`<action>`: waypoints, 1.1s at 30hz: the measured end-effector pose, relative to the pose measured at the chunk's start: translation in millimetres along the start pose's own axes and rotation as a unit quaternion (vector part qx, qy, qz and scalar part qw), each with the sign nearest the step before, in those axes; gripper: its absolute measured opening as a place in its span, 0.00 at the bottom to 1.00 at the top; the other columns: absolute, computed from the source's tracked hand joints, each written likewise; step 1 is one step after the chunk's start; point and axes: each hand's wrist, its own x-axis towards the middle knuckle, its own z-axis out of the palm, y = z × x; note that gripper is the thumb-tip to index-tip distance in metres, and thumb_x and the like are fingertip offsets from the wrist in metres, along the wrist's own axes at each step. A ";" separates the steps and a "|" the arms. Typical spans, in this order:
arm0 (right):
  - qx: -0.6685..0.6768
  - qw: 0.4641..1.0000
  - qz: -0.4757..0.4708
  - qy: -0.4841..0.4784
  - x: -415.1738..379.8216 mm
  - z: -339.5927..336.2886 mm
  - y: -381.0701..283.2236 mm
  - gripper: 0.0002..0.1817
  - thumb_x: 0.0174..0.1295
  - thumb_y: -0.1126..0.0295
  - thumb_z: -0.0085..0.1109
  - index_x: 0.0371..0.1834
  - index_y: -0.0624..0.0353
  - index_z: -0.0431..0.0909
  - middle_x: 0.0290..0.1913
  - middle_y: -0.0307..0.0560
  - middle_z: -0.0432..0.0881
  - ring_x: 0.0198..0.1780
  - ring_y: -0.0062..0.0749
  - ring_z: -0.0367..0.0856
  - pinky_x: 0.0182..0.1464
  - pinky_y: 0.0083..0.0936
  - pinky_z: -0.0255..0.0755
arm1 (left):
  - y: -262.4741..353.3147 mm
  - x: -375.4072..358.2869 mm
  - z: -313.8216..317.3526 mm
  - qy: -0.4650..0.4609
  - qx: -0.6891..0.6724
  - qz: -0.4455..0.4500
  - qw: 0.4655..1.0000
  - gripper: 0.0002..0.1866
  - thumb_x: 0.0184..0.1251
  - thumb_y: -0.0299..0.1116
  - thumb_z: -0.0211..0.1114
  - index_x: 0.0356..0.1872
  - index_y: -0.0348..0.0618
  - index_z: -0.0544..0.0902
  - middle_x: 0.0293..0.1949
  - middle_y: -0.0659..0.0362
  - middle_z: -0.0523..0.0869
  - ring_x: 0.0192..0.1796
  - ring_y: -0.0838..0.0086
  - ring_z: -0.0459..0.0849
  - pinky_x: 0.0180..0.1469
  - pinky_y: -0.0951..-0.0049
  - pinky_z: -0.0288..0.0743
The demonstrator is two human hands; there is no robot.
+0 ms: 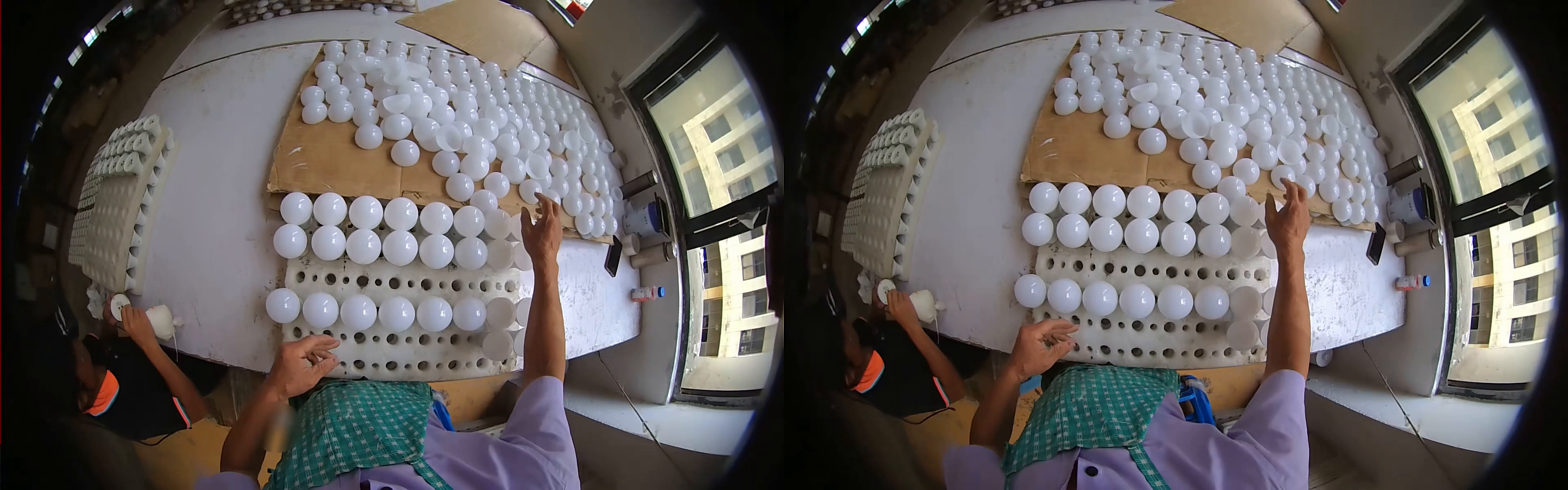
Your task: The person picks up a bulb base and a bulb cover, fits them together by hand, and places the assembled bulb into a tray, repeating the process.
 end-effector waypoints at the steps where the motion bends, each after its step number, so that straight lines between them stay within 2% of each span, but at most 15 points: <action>1: -0.020 0.999 0.037 0.004 27.7 16.7 22.9 0.25 0.54 0.69 0.64 0.57 0.55 0.72 0.53 0.53 0.76 0.52 0.49 0.77 0.53 0.39 0.72 | -6.1 -4.6 -4.3 0.006 0.002 0.003 1.000 0.17 0.62 0.26 0.66 0.51 0.32 0.78 0.48 0.48 0.85 0.43 0.73 0.87 0.44 0.74 0.80; 3: -0.138 0.987 0.058 -0.053 65.8 28.9 42.8 0.30 0.54 0.67 0.65 0.63 0.50 0.69 0.64 0.56 0.68 0.64 0.51 0.68 0.63 0.42 0.66 | -24.2 -18.0 -13.8 0.090 -0.026 -0.026 0.995 0.17 0.60 0.26 0.68 0.50 0.33 0.79 0.46 0.49 0.86 0.42 0.73 0.87 0.42 0.74 0.81; 7: -0.196 0.967 0.099 -0.133 102.7 53.9 67.1 0.31 0.51 0.64 0.67 0.61 0.51 0.72 0.68 0.67 0.61 0.68 0.57 0.62 0.68 0.43 0.61 | -49.7 -35.2 -25.2 0.194 -0.089 -0.072 0.974 0.16 0.60 0.24 0.66 0.50 0.32 0.79 0.45 0.50 0.87 0.43 0.75 0.86 0.45 0.74 0.81; 9: -0.157 0.980 0.053 -0.114 115.3 78.6 98.9 0.17 0.50 0.64 0.67 0.43 0.59 0.82 0.53 0.71 0.76 0.60 0.55 0.72 0.68 0.38 0.62 | -53.1 -43.2 -29.2 0.216 -0.105 -0.075 0.968 0.16 0.61 0.24 0.66 0.49 0.31 0.80 0.44 0.51 0.87 0.43 0.75 0.86 0.48 0.73 0.81; 11: -0.119 0.988 -0.031 -0.098 124.1 88.7 119.8 0.13 0.51 0.66 0.66 0.32 0.67 0.81 0.39 0.61 0.82 0.48 0.56 0.78 0.58 0.40 0.68 | -62.3 -47.1 -33.4 0.210 -0.109 -0.103 0.966 0.14 0.63 0.24 0.64 0.49 0.30 0.79 0.45 0.50 0.86 0.49 0.72 0.84 0.52 0.72 0.80; 12: -0.095 0.988 0.015 -0.119 125.1 81.8 107.0 0.12 0.51 0.67 0.66 0.32 0.66 0.79 0.43 0.61 0.79 0.46 0.56 0.77 0.52 0.42 0.70 | -54.6 -46.1 -36.8 0.211 -0.087 -0.109 0.968 0.14 0.64 0.25 0.63 0.49 0.31 0.79 0.45 0.52 0.86 0.48 0.73 0.85 0.52 0.74 0.79; 14: -0.086 0.994 -0.045 -0.052 121.7 78.8 104.7 0.12 0.50 0.69 0.67 0.27 0.67 0.75 0.38 0.58 0.78 0.44 0.53 0.74 0.49 0.44 0.68 | -50.7 -40.7 -41.1 0.228 -0.084 -0.105 0.964 0.13 0.65 0.26 0.64 0.49 0.33 0.80 0.44 0.53 0.87 0.48 0.75 0.85 0.51 0.75 0.79; 15: -0.063 0.996 -0.016 -0.064 119.4 65.7 83.4 0.13 0.51 0.71 0.67 0.25 0.67 0.72 0.38 0.58 0.77 0.48 0.52 0.74 0.52 0.45 0.67 | -55.0 -38.4 -42.3 0.240 -0.086 -0.093 0.962 0.12 0.65 0.27 0.63 0.48 0.33 0.80 0.43 0.53 0.87 0.47 0.75 0.85 0.50 0.75 0.79; 18: -0.059 0.992 -0.111 0.017 97.6 61.6 90.9 0.11 0.52 0.73 0.66 0.26 0.67 0.73 0.46 0.60 0.77 0.55 0.53 0.73 0.55 0.44 0.67 | -67.1 -28.2 -44.5 0.269 -0.060 -0.042 0.960 0.10 0.67 0.28 0.63 0.46 0.34 0.81 0.40 0.55 0.87 0.41 0.79 0.85 0.45 0.78 0.80; 21: 0.057 0.996 -0.050 -0.046 32.6 20.8 28.6 0.11 0.53 0.76 0.64 0.38 0.66 0.75 0.58 0.59 0.73 0.63 0.52 0.68 0.61 0.42 0.64 | -73.1 -18.5 -48.0 0.280 -0.054 -0.036 0.958 0.10 0.67 0.29 0.64 0.45 0.34 0.82 0.39 0.57 0.87 0.39 0.80 0.85 0.43 0.79 0.79; 23: 0.160 0.982 -0.047 -0.088 -13.2 -4.8 -10.7 0.28 0.53 0.75 0.64 0.58 0.64 0.68 0.65 0.58 0.67 0.65 0.49 0.67 0.65 0.41 0.61 | -73.4 -12.4 -50.9 0.280 -0.059 -0.033 0.958 0.10 0.66 0.29 0.64 0.45 0.35 0.82 0.38 0.57 0.87 0.39 0.81 0.85 0.43 0.80 0.79; 25: 0.236 0.966 -0.059 -0.088 -54.7 -31.4 -58.4 0.43 0.50 0.73 0.66 0.69 0.61 0.54 0.64 0.58 0.67 0.65 0.46 0.66 0.68 0.42 0.58 | -73.6 -8.9 -55.1 0.291 -0.069 -0.045 0.953 0.11 0.66 0.30 0.65 0.45 0.35 0.82 0.38 0.58 0.87 0.39 0.80 0.85 0.42 0.80 0.79; 29: 0.303 0.927 -0.036 -0.219 -132.5 -70.2 -103.6 0.50 0.36 0.70 0.71 0.68 0.63 0.56 0.61 0.54 0.67 0.63 0.44 0.68 0.67 0.40 0.59 | -85.9 -6.0 -56.0 0.279 -0.050 -0.053 0.957 0.11 0.66 0.30 0.65 0.45 0.35 0.82 0.37 0.57 0.87 0.39 0.80 0.85 0.43 0.80 0.79; 30: 0.205 0.935 -0.106 -0.269 -147.7 -77.0 -103.1 0.54 0.41 0.56 0.76 0.70 0.63 0.53 0.61 0.54 0.68 0.60 0.42 0.71 0.61 0.38 0.68 | -87.1 -6.6 -54.8 0.284 -0.063 -0.037 0.956 0.10 0.66 0.30 0.65 0.44 0.35 0.83 0.38 0.57 0.87 0.39 0.80 0.85 0.43 0.80 0.79; 33: 0.261 0.896 -0.105 -0.344 -179.0 -88.4 -148.6 0.43 0.46 0.58 0.76 0.65 0.59 0.65 0.57 0.55 0.72 0.57 0.50 0.73 0.61 0.39 0.68 | -96.4 -12.8 -54.6 0.296 -0.073 -0.007 0.952 0.10 0.67 0.29 0.64 0.44 0.34 0.82 0.38 0.57 0.87 0.40 0.79 0.85 0.44 0.79 0.80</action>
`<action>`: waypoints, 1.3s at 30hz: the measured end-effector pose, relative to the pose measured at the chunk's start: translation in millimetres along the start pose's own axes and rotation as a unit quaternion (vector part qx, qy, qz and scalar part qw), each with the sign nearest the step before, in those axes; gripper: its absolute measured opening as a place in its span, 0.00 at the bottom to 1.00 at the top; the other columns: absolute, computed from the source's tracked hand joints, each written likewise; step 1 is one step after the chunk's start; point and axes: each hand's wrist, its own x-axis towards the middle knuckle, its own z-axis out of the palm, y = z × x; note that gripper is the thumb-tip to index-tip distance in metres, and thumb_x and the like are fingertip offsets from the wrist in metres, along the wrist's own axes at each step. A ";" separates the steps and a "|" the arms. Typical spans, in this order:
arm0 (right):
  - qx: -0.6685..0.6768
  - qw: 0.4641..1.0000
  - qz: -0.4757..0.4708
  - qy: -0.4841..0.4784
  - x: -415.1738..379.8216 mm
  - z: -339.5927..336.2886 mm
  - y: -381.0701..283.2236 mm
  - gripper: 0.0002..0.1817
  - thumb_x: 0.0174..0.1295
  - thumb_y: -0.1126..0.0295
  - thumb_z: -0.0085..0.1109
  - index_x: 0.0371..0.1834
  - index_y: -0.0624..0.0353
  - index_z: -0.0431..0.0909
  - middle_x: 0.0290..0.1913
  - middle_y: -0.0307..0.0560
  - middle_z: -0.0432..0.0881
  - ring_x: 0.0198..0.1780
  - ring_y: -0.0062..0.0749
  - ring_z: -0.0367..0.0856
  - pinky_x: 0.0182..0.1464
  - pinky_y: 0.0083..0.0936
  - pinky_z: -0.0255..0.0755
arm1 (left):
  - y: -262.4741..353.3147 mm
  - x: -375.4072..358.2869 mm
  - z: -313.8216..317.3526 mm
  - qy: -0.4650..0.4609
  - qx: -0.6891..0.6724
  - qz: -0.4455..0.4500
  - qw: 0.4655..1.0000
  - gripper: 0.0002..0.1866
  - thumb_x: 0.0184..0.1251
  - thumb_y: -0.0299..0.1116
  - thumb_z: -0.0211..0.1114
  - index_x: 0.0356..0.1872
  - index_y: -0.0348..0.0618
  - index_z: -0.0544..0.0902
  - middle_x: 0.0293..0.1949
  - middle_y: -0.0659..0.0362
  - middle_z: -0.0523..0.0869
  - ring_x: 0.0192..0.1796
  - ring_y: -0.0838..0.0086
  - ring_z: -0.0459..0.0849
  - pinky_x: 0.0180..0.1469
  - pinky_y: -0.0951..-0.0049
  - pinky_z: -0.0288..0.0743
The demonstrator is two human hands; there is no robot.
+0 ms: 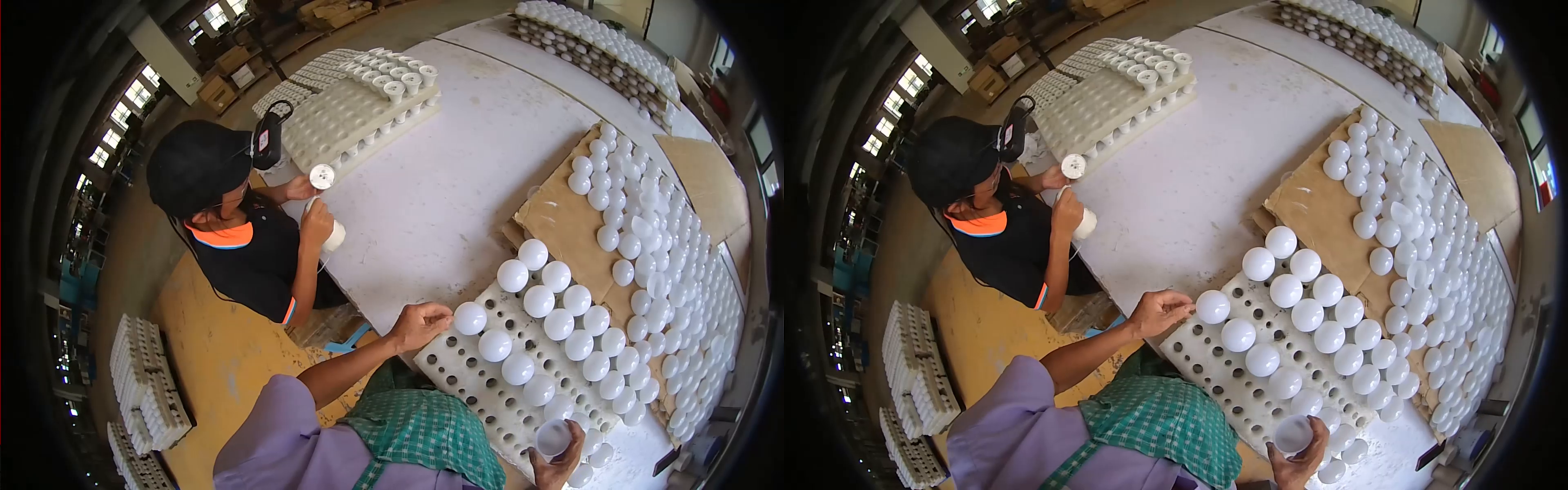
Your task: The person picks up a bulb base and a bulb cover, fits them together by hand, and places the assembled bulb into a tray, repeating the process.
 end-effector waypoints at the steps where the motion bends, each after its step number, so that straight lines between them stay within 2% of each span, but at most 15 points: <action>1: 0.045 0.998 0.045 -0.007 -6.8 10.9 4.0 0.45 0.39 0.63 0.75 0.64 0.61 0.64 0.59 0.55 0.70 0.59 0.46 0.72 0.62 0.38 0.67 | -0.3 -1.2 -1.8 0.012 -0.014 -0.009 1.000 0.10 0.67 0.29 0.63 0.45 0.34 0.82 0.39 0.56 0.87 0.40 0.79 0.85 0.44 0.79 0.80; 6: 0.134 0.987 0.087 -0.021 -23.0 32.5 9.7 0.48 0.35 0.63 0.78 0.63 0.63 0.62 0.59 0.56 0.69 0.57 0.41 0.74 0.60 0.35 0.69 | -11.6 -0.4 -17.0 0.042 -0.041 -0.011 0.998 0.12 0.67 0.27 0.61 0.49 0.34 0.80 0.42 0.54 0.87 0.41 0.79 0.85 0.45 0.78 0.79; 10: 0.379 0.911 0.162 0.005 -11.8 46.5 -8.1 0.54 0.40 0.50 0.78 0.66 0.63 0.57 0.59 0.58 0.70 0.49 0.37 0.79 0.42 0.27 0.77 | -25.0 16.1 -40.3 0.124 0.045 -0.010 0.991 0.17 0.64 0.26 0.63 0.53 0.32 0.76 0.47 0.51 0.86 0.44 0.76 0.85 0.46 0.77 0.78; 11: 0.413 0.895 0.168 0.017 -8.9 48.8 -13.7 0.58 0.40 0.45 0.77 0.69 0.63 0.54 0.59 0.57 0.70 0.46 0.35 0.80 0.31 0.24 0.80 | -32.8 22.7 -47.3 0.159 0.080 -0.004 0.984 0.19 0.62 0.23 0.62 0.55 0.33 0.74 0.51 0.49 0.83 0.47 0.72 0.84 0.47 0.75 0.78; 15: 0.423 0.895 0.132 0.045 -4.6 56.7 -12.3 0.56 0.42 0.44 0.75 0.69 0.63 0.54 0.57 0.57 0.72 0.41 0.34 0.81 0.29 0.23 0.78 | -86.0 64.7 -88.6 0.278 0.239 0.089 0.926 0.29 0.56 0.16 0.58 0.62 0.35 0.67 0.64 0.42 0.71 0.60 0.56 0.77 0.49 0.70 0.79; 16: 0.435 0.891 0.120 0.048 -5.8 57.8 -7.5 0.57 0.42 0.45 0.75 0.69 0.63 0.54 0.56 0.57 0.72 0.39 0.33 0.81 0.27 0.23 0.77 | -100.4 80.3 -102.3 0.266 0.249 0.060 0.929 0.34 0.54 0.15 0.57 0.66 0.33 0.60 0.70 0.38 0.59 0.71 0.48 0.61 0.69 0.60 0.61; 17: 0.446 0.887 0.109 0.049 -7.6 58.5 -3.4 0.57 0.42 0.45 0.75 0.70 0.63 0.53 0.56 0.57 0.73 0.36 0.33 0.81 0.25 0.23 0.76 | -102.0 94.6 -112.8 0.277 0.321 0.058 0.904 0.37 0.51 0.13 0.57 0.66 0.34 0.58 0.71 0.36 0.55 0.73 0.46 0.55 0.73 0.58 0.52; 20: 0.545 0.829 0.121 0.025 -11.2 59.1 5.8 0.56 0.41 0.50 0.77 0.70 0.65 0.54 0.56 0.63 0.72 0.39 0.37 0.81 0.35 0.25 0.78 | -114.3 133.7 -132.8 0.252 0.401 -0.052 0.879 0.40 0.49 0.12 0.58 0.67 0.37 0.58 0.72 0.39 0.54 0.73 0.46 0.54 0.73 0.58 0.53; 26: 0.647 0.745 0.149 0.057 -3.0 65.5 -29.6 0.56 0.39 0.55 0.77 0.71 0.62 0.55 0.55 0.65 0.72 0.27 0.45 0.82 0.27 0.28 0.78 | -133.7 188.1 -153.7 0.151 0.496 -0.049 0.854 0.34 0.47 0.14 0.62 0.60 0.41 0.66 0.66 0.44 0.67 0.68 0.49 0.65 0.66 0.59 0.64; 29: 0.578 0.802 0.147 0.042 -6.8 67.2 -26.2 0.55 0.38 0.57 0.79 0.70 0.58 0.56 0.55 0.61 0.74 0.41 0.41 0.82 0.32 0.26 0.79 | -141.5 194.5 -153.6 0.112 0.533 0.036 0.838 0.21 0.49 0.18 0.65 0.47 0.40 0.74 0.45 0.45 0.82 0.51 0.51 0.80 0.52 0.57 0.75; 30: 0.509 0.844 0.167 0.025 -8.3 65.1 -25.5 0.54 0.37 0.54 0.80 0.68 0.58 0.59 0.55 0.56 0.75 0.47 0.36 0.80 0.41 0.26 0.78 | -141.5 197.0 -150.0 0.068 0.537 -0.030 0.840 0.20 0.49 0.23 0.68 0.46 0.40 0.75 0.43 0.43 0.83 0.48 0.50 0.81 0.49 0.56 0.76; 32: 0.435 0.890 0.139 -0.021 -7.9 60.2 -28.1 0.49 0.40 0.58 0.79 0.67 0.58 0.60 0.55 0.49 0.76 0.55 0.32 0.76 0.57 0.30 0.68 | -140.1 187.1 -140.9 0.046 0.479 -0.023 0.876 0.27 0.44 0.29 0.75 0.48 0.37 0.74 0.43 0.43 0.83 0.48 0.47 0.81 0.52 0.54 0.76; 34: 0.430 0.893 0.120 -0.047 -7.4 58.2 -27.3 0.46 0.43 0.60 0.78 0.65 0.58 0.61 0.55 0.47 0.75 0.58 0.31 0.73 0.60 0.30 0.66 | -164.3 178.7 -132.9 0.091 0.436 0.037 0.895 0.31 0.44 0.27 0.74 0.54 0.35 0.73 0.48 0.44 0.83 0.52 0.50 0.80 0.56 0.59 0.74; 36: 0.435 0.892 0.116 -0.040 -11.9 57.4 -20.7 0.45 0.43 0.61 0.78 0.64 0.57 0.61 0.56 0.46 0.75 0.59 0.31 0.72 0.61 0.30 0.65 | -126.1 153.6 -116.8 0.084 0.311 -0.054 0.945 0.33 0.49 0.31 0.72 0.58 0.34 0.71 0.51 0.45 0.81 0.53 0.55 0.81 0.56 0.64 0.74; 39: 0.438 0.893 0.096 -0.021 -15.1 51.0 -13.6 0.44 0.41 0.63 0.79 0.62 0.56 0.62 0.61 0.46 0.70 0.63 0.31 0.68 0.64 0.32 0.61 | -105.1 111.8 -101.5 0.056 -0.049 -0.098 0.992 0.30 0.55 0.30 0.67 0.60 0.36 0.69 0.53 0.45 0.80 0.46 0.63 0.84 0.44 0.67 0.78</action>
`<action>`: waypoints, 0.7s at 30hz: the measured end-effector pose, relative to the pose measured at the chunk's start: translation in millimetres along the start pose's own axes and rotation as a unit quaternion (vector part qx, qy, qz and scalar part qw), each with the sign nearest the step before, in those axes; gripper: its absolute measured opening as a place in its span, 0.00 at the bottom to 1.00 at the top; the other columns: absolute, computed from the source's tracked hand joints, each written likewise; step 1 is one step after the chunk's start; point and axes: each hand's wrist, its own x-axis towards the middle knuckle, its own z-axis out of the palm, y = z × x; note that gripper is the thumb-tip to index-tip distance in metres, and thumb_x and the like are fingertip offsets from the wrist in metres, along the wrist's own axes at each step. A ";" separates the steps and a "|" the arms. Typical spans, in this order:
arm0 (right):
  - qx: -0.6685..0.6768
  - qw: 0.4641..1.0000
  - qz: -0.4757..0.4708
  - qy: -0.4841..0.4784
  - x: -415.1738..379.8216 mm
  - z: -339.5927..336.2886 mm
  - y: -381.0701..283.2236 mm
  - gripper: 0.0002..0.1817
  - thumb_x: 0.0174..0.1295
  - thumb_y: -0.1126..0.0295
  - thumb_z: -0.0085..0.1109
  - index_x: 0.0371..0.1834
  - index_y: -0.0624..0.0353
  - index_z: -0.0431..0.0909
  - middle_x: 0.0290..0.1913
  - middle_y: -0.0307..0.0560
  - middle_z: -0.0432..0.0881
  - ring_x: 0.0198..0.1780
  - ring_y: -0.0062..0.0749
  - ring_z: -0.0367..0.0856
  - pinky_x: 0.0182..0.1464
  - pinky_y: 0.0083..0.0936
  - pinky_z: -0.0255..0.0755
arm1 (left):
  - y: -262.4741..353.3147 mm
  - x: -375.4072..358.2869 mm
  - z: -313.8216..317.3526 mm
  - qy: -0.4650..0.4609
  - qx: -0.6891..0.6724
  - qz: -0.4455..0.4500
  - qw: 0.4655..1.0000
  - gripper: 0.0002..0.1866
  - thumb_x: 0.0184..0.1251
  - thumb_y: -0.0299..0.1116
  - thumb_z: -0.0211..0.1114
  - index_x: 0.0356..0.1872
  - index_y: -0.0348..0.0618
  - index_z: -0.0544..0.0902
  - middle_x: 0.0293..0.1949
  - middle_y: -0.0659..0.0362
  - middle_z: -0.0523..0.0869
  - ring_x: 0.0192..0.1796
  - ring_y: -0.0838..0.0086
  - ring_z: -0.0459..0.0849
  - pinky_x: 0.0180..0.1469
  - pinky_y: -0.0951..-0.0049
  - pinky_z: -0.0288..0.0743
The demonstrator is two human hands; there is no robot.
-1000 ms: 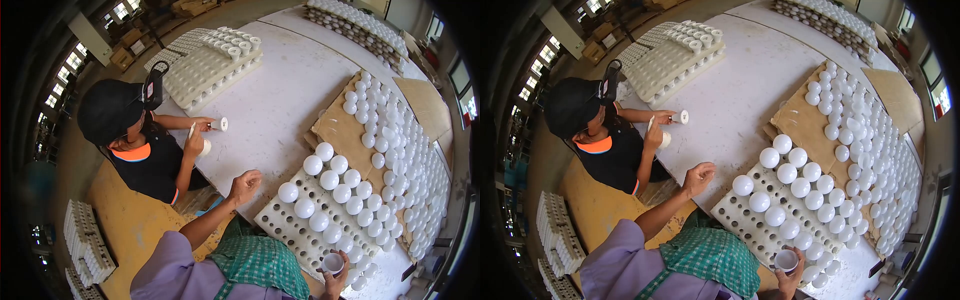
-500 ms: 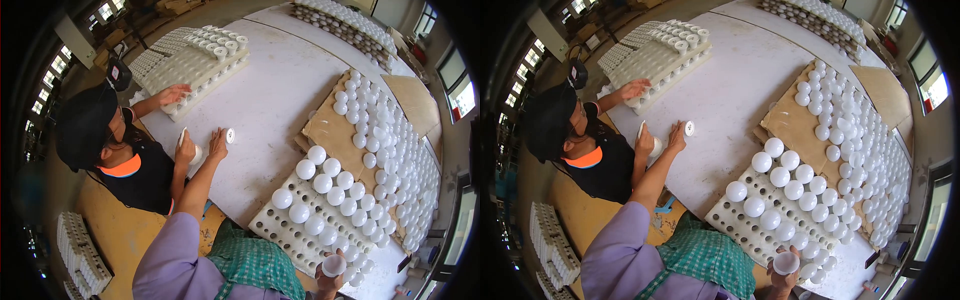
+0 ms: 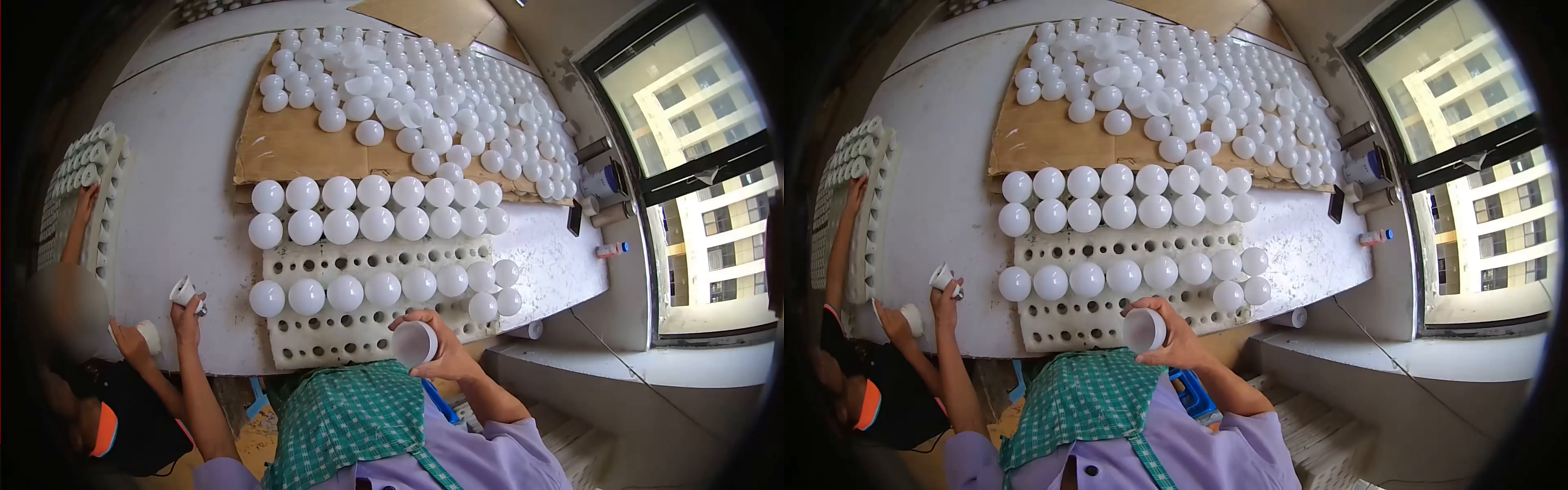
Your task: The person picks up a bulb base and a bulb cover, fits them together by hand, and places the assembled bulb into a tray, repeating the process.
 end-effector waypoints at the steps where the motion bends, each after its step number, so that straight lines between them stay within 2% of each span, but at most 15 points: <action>1: 0.002 1.000 0.001 0.000 -0.8 -4.0 -1.2 0.44 0.41 0.63 0.79 0.62 0.56 0.62 0.61 0.46 0.70 0.63 0.31 0.68 0.64 0.32 0.61 | 8.3 -20.9 7.9 -0.015 -0.203 0.005 0.979 0.29 0.56 0.29 0.65 0.61 0.36 0.69 0.54 0.44 0.80 0.43 0.66 0.85 0.39 0.70 0.79; 2: -0.033 0.999 -0.029 0.012 0.6 -6.5 -2.4 0.45 0.40 0.64 0.80 0.62 0.56 0.61 0.60 0.46 0.71 0.63 0.31 0.68 0.64 0.32 0.61 | 24.0 -41.5 13.7 -0.009 -0.199 0.003 0.980 0.29 0.56 0.29 0.65 0.61 0.36 0.69 0.54 0.44 0.80 0.43 0.66 0.85 0.39 0.70 0.79; 3: -0.065 0.996 -0.057 0.017 3.4 -6.3 -1.7 0.45 0.39 0.66 0.80 0.62 0.56 0.61 0.59 0.46 0.71 0.63 0.31 0.68 0.64 0.32 0.61 | 43.4 -65.0 17.9 -0.108 -0.230 0.003 0.967 0.30 0.56 0.28 0.65 0.61 0.35 0.68 0.55 0.43 0.79 0.41 0.68 0.85 0.36 0.71 0.78; 5: -0.028 0.999 -0.019 -0.003 3.8 -8.9 3.2 0.47 0.37 0.67 0.81 0.62 0.56 0.61 0.58 0.46 0.72 0.62 0.32 0.69 0.63 0.32 0.62 | 63.7 -107.0 25.7 -0.252 -0.242 -0.019 0.937 0.30 0.55 0.27 0.65 0.60 0.32 0.67 0.56 0.39 0.78 0.36 0.73 0.85 0.32 0.76 0.77; 6: -0.057 0.998 -0.036 -0.009 6.5 -11.7 7.3 0.47 0.37 0.67 0.81 0.62 0.57 0.61 0.57 0.46 0.72 0.61 0.32 0.69 0.63 0.32 0.63 | 81.0 -124.7 38.2 -0.323 -0.234 -0.029 0.917 0.27 0.53 0.25 0.66 0.56 0.30 0.71 0.51 0.40 0.82 0.32 0.74 0.85 0.30 0.76 0.78; 7: -0.087 0.994 -0.058 -0.013 12.8 -12.4 11.9 0.47 0.36 0.67 0.81 0.62 0.57 0.61 0.57 0.45 0.73 0.61 0.32 0.70 0.62 0.31 0.64 | 94.7 -140.6 53.1 -0.352 -0.183 -0.059 0.916 0.24 0.51 0.25 0.69 0.51 0.29 0.75 0.45 0.42 0.85 0.28 0.75 0.84 0.28 0.77 0.78; 8: -0.081 0.995 -0.054 -0.023 17.3 -6.8 8.8 0.45 0.36 0.66 0.81 0.60 0.57 0.62 0.55 0.46 0.73 0.59 0.32 0.71 0.60 0.31 0.65 | 121.7 -158.9 76.0 -0.379 -0.120 -0.050 0.916 0.23 0.50 0.28 0.72 0.47 0.29 0.77 0.42 0.45 0.86 0.27 0.77 0.83 0.27 0.78 0.78; 9: -0.070 0.995 -0.050 -0.049 20.6 -5.9 11.9 0.45 0.36 0.66 0.81 0.60 0.57 0.62 0.55 0.46 0.73 0.59 0.32 0.71 0.60 0.31 0.65 | 124.5 -165.4 85.8 -0.439 -0.021 -0.071 0.896 0.28 0.50 0.35 0.76 0.49 0.30 0.77 0.41 0.48 0.86 0.33 0.73 0.85 0.35 0.74 0.80; 11: -0.090 0.992 -0.043 -0.075 26.6 -5.1 17.3 0.44 0.37 0.66 0.81 0.58 0.57 0.63 0.56 0.47 0.73 0.59 0.32 0.71 0.60 0.31 0.66 | 119.3 -179.7 119.7 -0.462 0.019 0.112 0.879 0.33 0.47 0.42 0.79 0.50 0.31 0.77 0.41 0.51 0.86 0.41 0.69 0.84 0.46 0.70 0.78; 13: -0.091 0.989 -0.067 -0.100 32.6 0.0 18.3 0.43 0.36 0.67 0.81 0.56 0.56 0.64 0.57 0.47 0.73 0.59 0.32 0.72 0.59 0.31 0.67 | 130.8 -187.0 135.4 -0.506 0.091 0.047 0.856 0.36 0.42 0.46 0.81 0.50 0.33 0.78 0.42 0.52 0.86 0.46 0.69 0.83 0.52 0.70 0.74; 16: -0.116 0.985 -0.046 -0.121 33.4 5.1 17.4 0.43 0.35 0.67 0.81 0.57 0.57 0.65 0.58 0.47 0.73 0.59 0.32 0.72 0.60 0.32 0.67 | 133.3 -190.2 148.0 -0.527 0.139 0.051 0.837 0.33 0.43 0.47 0.81 0.47 0.34 0.81 0.40 0.51 0.86 0.41 0.73 0.83 0.45 0.71 0.75; 21: -0.198 0.965 -0.052 -0.164 36.6 11.0 12.6 0.44 0.34 0.66 0.81 0.60 0.57 0.68 0.55 0.47 0.76 0.57 0.35 0.75 0.60 0.31 0.68 | 138.3 -188.8 154.3 -0.547 0.151 0.041 0.822 0.31 0.43 0.45 0.80 0.45 0.35 0.81 0.36 0.53 0.87 0.37 0.74 0.83 0.42 0.72 0.76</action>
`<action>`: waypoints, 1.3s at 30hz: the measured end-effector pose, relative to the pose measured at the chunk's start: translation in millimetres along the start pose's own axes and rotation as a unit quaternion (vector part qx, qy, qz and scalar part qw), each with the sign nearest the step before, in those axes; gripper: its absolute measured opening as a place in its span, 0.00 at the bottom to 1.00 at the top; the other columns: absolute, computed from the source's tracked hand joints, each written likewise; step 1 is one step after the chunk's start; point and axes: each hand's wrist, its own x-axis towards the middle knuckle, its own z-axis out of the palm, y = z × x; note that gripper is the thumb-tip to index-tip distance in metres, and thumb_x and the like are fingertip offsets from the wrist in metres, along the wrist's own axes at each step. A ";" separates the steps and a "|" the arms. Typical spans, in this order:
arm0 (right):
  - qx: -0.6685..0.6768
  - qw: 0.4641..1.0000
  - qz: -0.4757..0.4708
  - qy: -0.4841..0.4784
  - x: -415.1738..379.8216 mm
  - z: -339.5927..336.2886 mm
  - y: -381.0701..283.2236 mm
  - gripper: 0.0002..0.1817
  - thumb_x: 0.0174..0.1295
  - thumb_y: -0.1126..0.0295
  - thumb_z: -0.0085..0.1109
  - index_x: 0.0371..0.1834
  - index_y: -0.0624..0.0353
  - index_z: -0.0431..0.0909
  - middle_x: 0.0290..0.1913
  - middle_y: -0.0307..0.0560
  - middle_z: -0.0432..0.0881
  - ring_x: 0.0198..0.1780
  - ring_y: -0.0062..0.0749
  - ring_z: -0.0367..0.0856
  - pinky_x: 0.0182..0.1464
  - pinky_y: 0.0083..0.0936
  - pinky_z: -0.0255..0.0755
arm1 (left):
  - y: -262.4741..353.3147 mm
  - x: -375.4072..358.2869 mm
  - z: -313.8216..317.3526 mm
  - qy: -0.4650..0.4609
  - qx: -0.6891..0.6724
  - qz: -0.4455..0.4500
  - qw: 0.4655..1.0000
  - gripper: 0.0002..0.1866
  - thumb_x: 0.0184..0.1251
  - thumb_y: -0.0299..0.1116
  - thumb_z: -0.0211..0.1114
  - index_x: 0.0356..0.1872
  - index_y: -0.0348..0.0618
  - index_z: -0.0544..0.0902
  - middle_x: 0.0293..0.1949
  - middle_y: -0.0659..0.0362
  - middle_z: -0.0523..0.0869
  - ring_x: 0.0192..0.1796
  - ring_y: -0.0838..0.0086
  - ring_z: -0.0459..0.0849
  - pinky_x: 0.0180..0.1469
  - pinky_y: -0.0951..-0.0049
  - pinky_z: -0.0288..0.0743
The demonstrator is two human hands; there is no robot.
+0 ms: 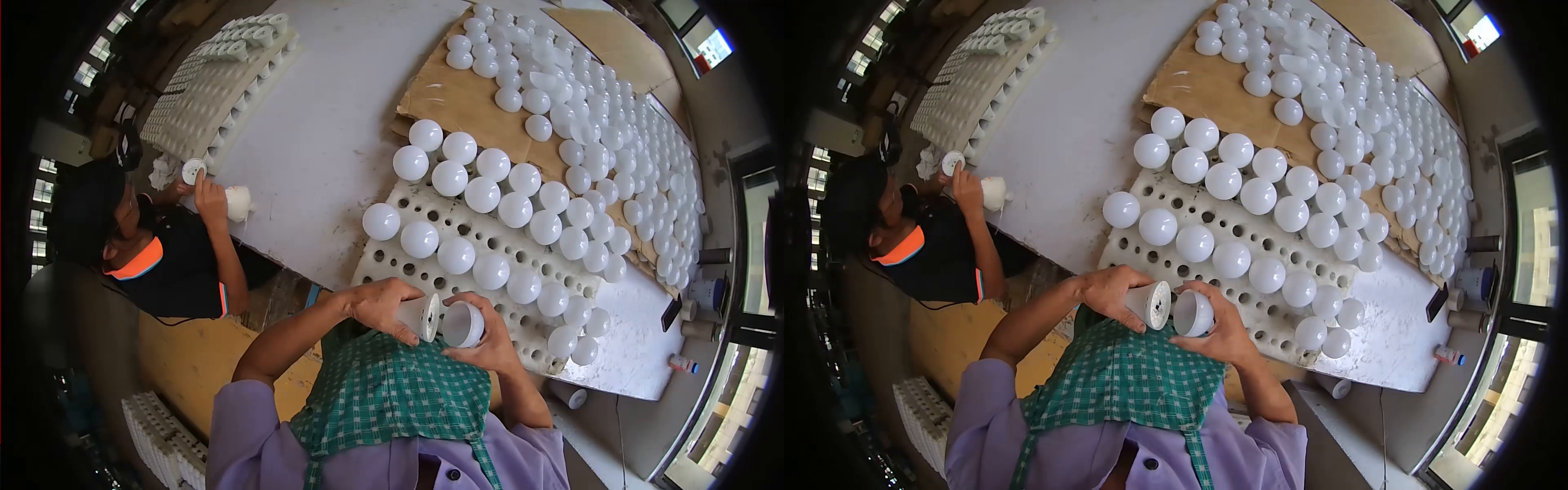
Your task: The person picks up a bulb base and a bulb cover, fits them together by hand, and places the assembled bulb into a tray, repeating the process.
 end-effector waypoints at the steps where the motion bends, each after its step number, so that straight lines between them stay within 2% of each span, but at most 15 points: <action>1: 0.000 1.000 0.001 0.002 0.3 0.7 0.2 0.44 0.34 0.66 0.81 0.60 0.57 0.68 0.55 0.47 0.76 0.57 0.35 0.75 0.60 0.31 0.68 | -0.4 1.3 -0.1 -0.005 0.006 0.000 1.000 0.30 0.43 0.45 0.80 0.44 0.35 0.81 0.35 0.54 0.87 0.37 0.74 0.83 0.41 0.72 0.76; 3: 0.004 1.000 0.015 -0.005 2.0 3.3 0.8 0.45 0.32 0.63 0.82 0.58 0.59 0.69 0.55 0.46 0.76 0.57 0.33 0.75 0.59 0.30 0.68 | -0.1 3.2 -2.1 -0.014 0.016 -0.009 1.000 0.31 0.43 0.45 0.80 0.46 0.35 0.81 0.35 0.54 0.87 0.37 0.74 0.84 0.42 0.72 0.76; 13: -0.060 0.997 0.051 -0.013 9.3 10.9 -8.2 0.45 0.34 0.65 0.82 0.60 0.58 0.69 0.53 0.48 0.76 0.55 0.36 0.76 0.58 0.31 0.69 | 3.3 3.6 -4.9 -0.010 0.039 -0.027 0.999 0.33 0.41 0.44 0.81 0.47 0.34 0.81 0.36 0.52 0.87 0.39 0.71 0.86 0.43 0.71 0.77; 15: -0.104 0.992 0.061 -0.048 12.8 9.4 -17.3 0.47 0.39 0.60 0.80 0.64 0.61 0.63 0.56 0.56 0.74 0.57 0.49 0.75 0.58 0.37 0.71 | 3.8 3.9 -4.3 -0.004 0.051 -0.026 0.998 0.33 0.41 0.44 0.81 0.48 0.33 0.80 0.37 0.51 0.87 0.39 0.70 0.86 0.44 0.70 0.78; 18: -0.156 0.985 0.034 -0.063 16.3 9.8 -21.4 0.48 0.41 0.59 0.78 0.65 0.63 0.61 0.57 0.59 0.72 0.57 0.54 0.74 0.58 0.38 0.71 | 7.6 4.0 -2.6 0.008 0.071 -0.024 0.997 0.34 0.40 0.45 0.81 0.47 0.32 0.80 0.38 0.49 0.87 0.39 0.67 0.86 0.44 0.70 0.78; 25: -0.154 0.985 0.000 -0.082 21.5 14.2 -14.1 0.48 0.40 0.62 0.78 0.64 0.63 0.60 0.55 0.60 0.71 0.56 0.55 0.73 0.58 0.39 0.70 | 13.1 3.9 0.6 0.032 0.104 -0.013 0.994 0.32 0.40 0.47 0.80 0.41 0.32 0.82 0.36 0.47 0.87 0.39 0.65 0.87 0.43 0.69 0.79; 27: -0.178 0.979 -0.095 -0.018 21.7 19.6 -4.1 0.45 0.39 0.64 0.78 0.62 0.63 0.63 0.54 0.59 0.71 0.55 0.54 0.73 0.57 0.40 0.70 | 8.1 7.0 6.4 0.050 0.117 0.006 0.992 0.32 0.40 0.48 0.80 0.41 0.31 0.82 0.35 0.47 0.87 0.38 0.64 0.87 0.43 0.68 0.79; 29: -0.180 0.977 -0.113 0.001 21.4 24.0 3.8 0.44 0.37 0.65 0.78 0.61 0.63 0.64 0.54 0.58 0.71 0.54 0.53 0.73 0.56 0.40 0.71 | 5.5 9.3 10.0 0.066 0.130 0.025 0.989 0.33 0.40 0.50 0.80 0.40 0.31 0.81 0.35 0.46 0.87 0.38 0.62 0.87 0.42 0.67 0.80; 31: -0.180 0.975 -0.129 0.021 21.2 26.0 4.7 0.44 0.36 0.67 0.77 0.60 0.63 0.66 0.54 0.57 0.72 0.53 0.52 0.73 0.55 0.40 0.71 | 12.3 10.2 12.3 0.091 0.217 0.022 0.972 0.37 0.39 0.59 0.74 0.36 0.27 0.82 0.31 0.43 0.86 0.34 0.55 0.87 0.41 0.63 0.80; 34: -0.182 0.974 -0.128 0.029 21.9 27.4 4.1 0.40 0.34 0.69 0.76 0.56 0.63 0.69 0.52 0.57 0.72 0.51 0.49 0.74 0.52 0.39 0.73 | 13.4 13.6 18.7 0.114 0.269 0.014 0.956 0.40 0.41 0.63 0.68 0.35 0.26 0.82 0.30 0.42 0.85 0.33 0.54 0.87 0.40 0.62 0.80; 36: -0.187 0.962 -0.187 0.070 23.5 29.7 9.8 0.38 0.33 0.71 0.74 0.54 0.63 0.71 0.48 0.56 0.74 0.48 0.48 0.75 0.49 0.38 0.73 | 10.0 15.7 19.9 0.116 0.239 0.031 0.963 0.40 0.42 0.64 0.67 0.34 0.26 0.82 0.29 0.42 0.85 0.32 0.54 0.86 0.40 0.62 0.80; 37: -0.187 0.962 -0.186 0.072 23.9 32.3 12.0 0.38 0.33 0.71 0.74 0.54 0.63 0.71 0.48 0.56 0.74 0.48 0.48 0.75 0.49 0.38 0.73 | 8.7 16.3 20.9 0.117 0.207 0.047 0.970 0.40 0.42 0.64 0.65 0.34 0.26 0.82 0.28 0.41 0.85 0.32 0.53 0.86 0.40 0.62 0.80; 39: -0.155 0.954 -0.224 0.128 27.3 37.3 12.1 0.34 0.37 0.72 0.71 0.54 0.62 0.71 0.45 0.57 0.76 0.45 0.49 0.77 0.48 0.38 0.73 | 8.4 19.5 16.9 0.084 0.182 0.030 0.979 0.39 0.42 0.64 0.65 0.33 0.27 0.82 0.28 0.41 0.85 0.32 0.53 0.86 0.39 0.62 0.80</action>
